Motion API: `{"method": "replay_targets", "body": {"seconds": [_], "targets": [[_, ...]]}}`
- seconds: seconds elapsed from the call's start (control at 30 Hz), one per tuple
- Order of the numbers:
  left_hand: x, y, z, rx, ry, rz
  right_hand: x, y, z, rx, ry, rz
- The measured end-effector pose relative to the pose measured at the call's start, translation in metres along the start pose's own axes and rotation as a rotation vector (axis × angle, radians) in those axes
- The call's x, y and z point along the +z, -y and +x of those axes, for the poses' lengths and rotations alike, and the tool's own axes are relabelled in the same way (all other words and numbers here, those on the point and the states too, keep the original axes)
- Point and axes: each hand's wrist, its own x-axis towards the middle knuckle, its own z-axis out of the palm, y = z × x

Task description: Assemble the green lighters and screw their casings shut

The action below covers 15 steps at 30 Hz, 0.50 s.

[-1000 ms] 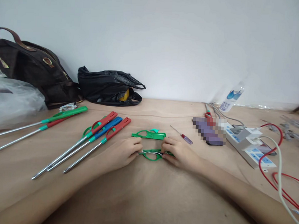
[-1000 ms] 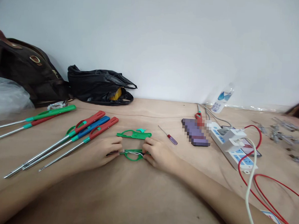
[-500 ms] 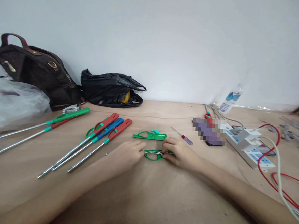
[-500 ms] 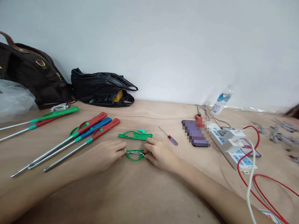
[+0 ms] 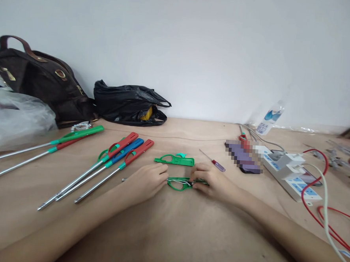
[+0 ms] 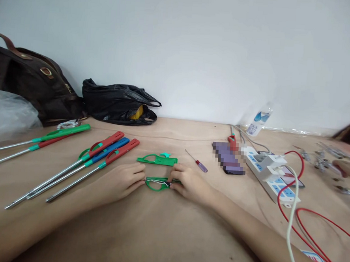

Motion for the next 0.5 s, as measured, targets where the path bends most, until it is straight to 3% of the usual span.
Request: {"method": "replay_targets", "body": {"seconds": [0.5], "targets": [[0.0032,0.0003,0.0009,0.022,-0.035,0.040,0.0083,0.0083,0.0002,0.040,-0.193,-0.008]]}}
